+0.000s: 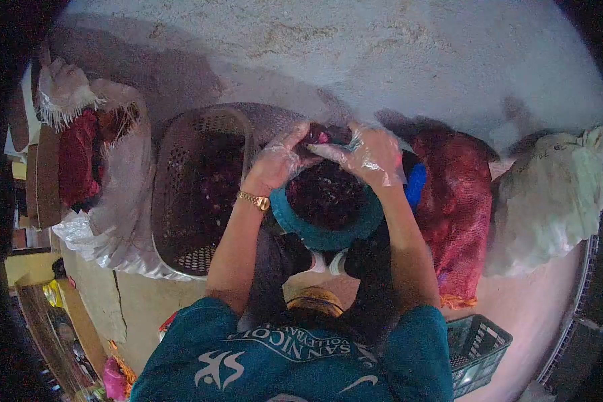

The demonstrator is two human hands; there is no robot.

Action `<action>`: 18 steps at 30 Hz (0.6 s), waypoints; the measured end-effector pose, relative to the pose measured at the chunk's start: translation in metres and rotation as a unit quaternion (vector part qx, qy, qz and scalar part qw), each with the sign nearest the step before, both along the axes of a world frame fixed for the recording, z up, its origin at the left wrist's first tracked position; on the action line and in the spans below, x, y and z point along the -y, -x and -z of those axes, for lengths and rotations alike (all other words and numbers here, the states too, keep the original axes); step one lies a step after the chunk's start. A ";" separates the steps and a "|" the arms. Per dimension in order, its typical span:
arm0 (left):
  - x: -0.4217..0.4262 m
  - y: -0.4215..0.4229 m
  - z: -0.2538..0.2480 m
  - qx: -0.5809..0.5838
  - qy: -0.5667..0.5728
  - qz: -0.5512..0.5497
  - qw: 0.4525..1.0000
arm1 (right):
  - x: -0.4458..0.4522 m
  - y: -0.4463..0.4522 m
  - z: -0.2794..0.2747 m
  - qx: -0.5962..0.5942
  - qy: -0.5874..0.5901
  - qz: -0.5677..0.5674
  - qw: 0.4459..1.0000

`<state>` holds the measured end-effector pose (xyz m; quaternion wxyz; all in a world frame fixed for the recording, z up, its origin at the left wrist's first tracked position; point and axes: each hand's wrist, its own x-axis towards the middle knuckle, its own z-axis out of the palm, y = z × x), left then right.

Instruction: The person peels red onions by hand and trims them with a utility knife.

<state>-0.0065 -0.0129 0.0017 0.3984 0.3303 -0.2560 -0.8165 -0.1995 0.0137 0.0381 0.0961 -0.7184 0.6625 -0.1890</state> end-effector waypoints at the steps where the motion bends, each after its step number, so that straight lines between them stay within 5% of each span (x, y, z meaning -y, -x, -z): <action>1: 0.001 0.000 0.003 0.000 0.000 0.000 1.000 | 0.000 0.000 -0.001 0.000 0.000 0.000 1.000; 18: 0.005 0.000 0.014 -0.023 0.007 0.009 1.000 | 0.007 0.003 0.023 0.053 -0.006 -0.034 0.998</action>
